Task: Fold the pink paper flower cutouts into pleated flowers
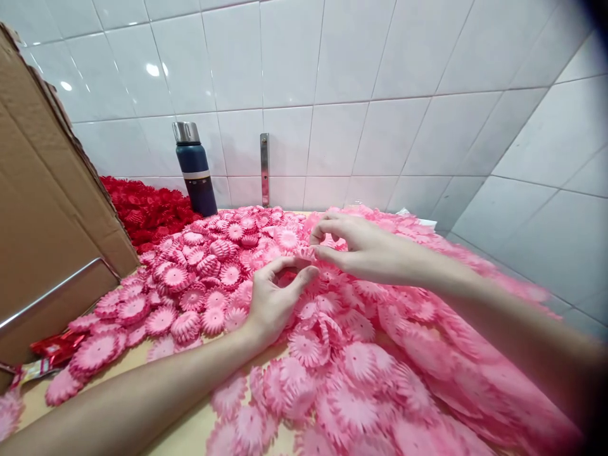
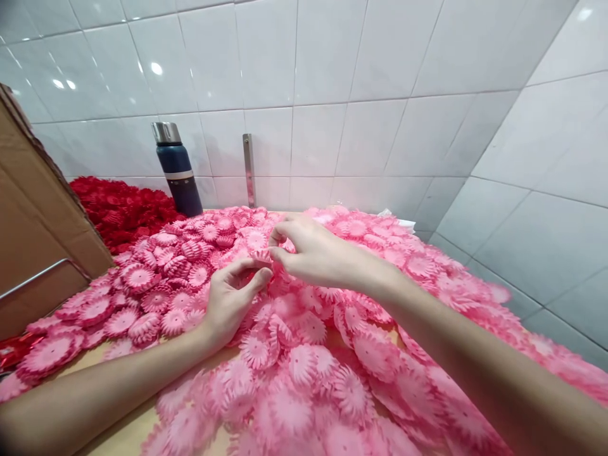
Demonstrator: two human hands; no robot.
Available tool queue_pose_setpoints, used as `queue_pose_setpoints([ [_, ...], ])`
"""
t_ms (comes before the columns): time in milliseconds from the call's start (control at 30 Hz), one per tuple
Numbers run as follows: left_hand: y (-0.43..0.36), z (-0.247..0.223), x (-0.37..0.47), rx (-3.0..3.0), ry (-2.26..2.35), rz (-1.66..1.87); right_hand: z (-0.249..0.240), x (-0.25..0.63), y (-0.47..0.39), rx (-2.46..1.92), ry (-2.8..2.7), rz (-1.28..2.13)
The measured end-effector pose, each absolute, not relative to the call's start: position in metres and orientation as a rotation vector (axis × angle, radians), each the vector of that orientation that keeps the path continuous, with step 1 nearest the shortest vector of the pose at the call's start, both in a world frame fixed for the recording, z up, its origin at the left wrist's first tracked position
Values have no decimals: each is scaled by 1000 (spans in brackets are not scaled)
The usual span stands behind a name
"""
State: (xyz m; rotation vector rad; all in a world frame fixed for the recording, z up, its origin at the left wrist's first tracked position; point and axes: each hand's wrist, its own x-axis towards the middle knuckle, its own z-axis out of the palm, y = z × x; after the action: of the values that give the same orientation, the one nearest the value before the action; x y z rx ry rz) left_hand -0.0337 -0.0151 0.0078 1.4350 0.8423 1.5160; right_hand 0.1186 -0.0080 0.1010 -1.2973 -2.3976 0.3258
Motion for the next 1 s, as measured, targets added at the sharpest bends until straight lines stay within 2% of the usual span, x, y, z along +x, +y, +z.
queue_pose_setpoints([
  [233,-15,6,-33,1402,860,1546,95,122,-2,-1302,-2455,404],
  [433,-15,4,-35,1448,922,1539,82,112,1,-1326,-2342,61],
  [600,-17,1,-34,1467,879,1483,99,135,13,-1470,-1944,-212],
  [700,-16,0,-32,1456,873,1496,114,149,11,-1460,-1914,-58],
  [867,-14,2,-32,1477,866,1509,110,138,0,-1298,-2354,513],
  [1000,-16,5,-32,1470,810,1442,101,124,-4,-1187,-2402,468],
])
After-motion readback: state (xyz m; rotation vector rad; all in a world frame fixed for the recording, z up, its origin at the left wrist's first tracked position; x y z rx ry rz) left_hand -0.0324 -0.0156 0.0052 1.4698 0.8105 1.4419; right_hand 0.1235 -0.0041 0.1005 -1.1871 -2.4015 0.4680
